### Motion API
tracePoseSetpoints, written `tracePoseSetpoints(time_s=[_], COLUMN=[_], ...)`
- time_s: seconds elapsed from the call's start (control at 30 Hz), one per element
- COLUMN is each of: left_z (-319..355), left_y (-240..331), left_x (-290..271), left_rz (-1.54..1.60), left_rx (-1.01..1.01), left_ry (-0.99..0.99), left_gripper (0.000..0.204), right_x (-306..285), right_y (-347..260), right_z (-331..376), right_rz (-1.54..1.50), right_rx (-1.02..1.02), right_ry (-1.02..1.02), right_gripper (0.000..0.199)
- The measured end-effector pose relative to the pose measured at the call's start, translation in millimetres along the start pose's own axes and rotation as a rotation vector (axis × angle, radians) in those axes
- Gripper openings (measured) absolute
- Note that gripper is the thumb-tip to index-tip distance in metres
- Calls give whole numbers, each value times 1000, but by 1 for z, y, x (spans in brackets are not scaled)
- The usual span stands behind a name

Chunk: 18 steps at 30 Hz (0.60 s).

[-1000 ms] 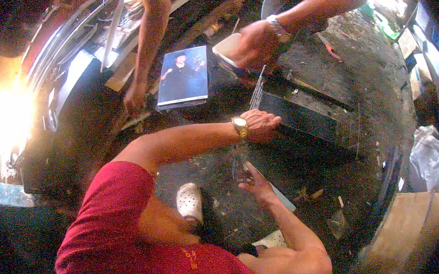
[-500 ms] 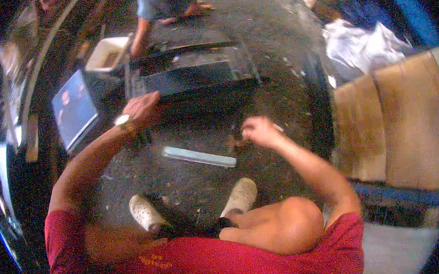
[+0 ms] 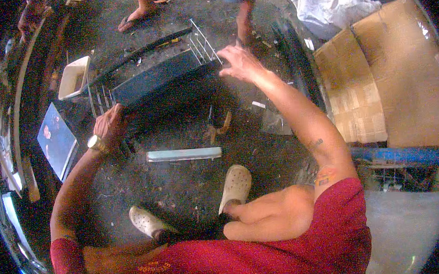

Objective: The person sits on the floor and assembles a metal wire rack onto a black curved panel. They align the rack, insert wires into slots, and adjust the fit while a second person assists by holding the panel and handing over small parts.

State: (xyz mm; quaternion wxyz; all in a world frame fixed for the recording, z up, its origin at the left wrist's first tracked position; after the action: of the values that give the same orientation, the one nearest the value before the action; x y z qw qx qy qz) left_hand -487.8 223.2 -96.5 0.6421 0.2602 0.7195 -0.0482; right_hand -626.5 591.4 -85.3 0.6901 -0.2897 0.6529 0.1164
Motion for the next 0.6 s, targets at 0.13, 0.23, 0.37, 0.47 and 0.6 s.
tracePoseSetpoints(time_s=[0.13,0.23,0.37,0.47,0.6], left_z=[-5,-5,-6,-4,-1], left_y=[1,-1,-3,-3,-15], left_x=[2,7,8,5,11], left_rz=[-29,-18,-23,28,79], left_rx=[-7,4,21,5,-59], left_ry=[-22,-11,-26,-19,-29], left_gripper=[36,35,33,32,30], right_x=[5,6,7,13,11], right_y=[8,10,11,14,13], right_z=[-9,-12,-14,-14,-13], right_rz=[-48,-56,-51,-52,-45], right_rx=[28,59,61,71,-20], right_ry=[30,-2,-42,-58,-8], right_gripper=[63,58,52,48,42])
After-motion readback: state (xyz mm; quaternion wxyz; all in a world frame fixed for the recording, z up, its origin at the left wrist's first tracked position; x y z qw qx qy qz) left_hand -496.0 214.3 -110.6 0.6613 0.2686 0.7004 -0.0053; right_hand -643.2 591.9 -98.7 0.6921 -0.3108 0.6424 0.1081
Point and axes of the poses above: each hand's wrist, its own z-axis away from the middle knuckle, its own x-axis out of the palm, y = z × x, the point moved 8 cm from there along -z, towards the middle knuckle, and after that the axes turned 6 degrees about x, right-handed, at the moved point
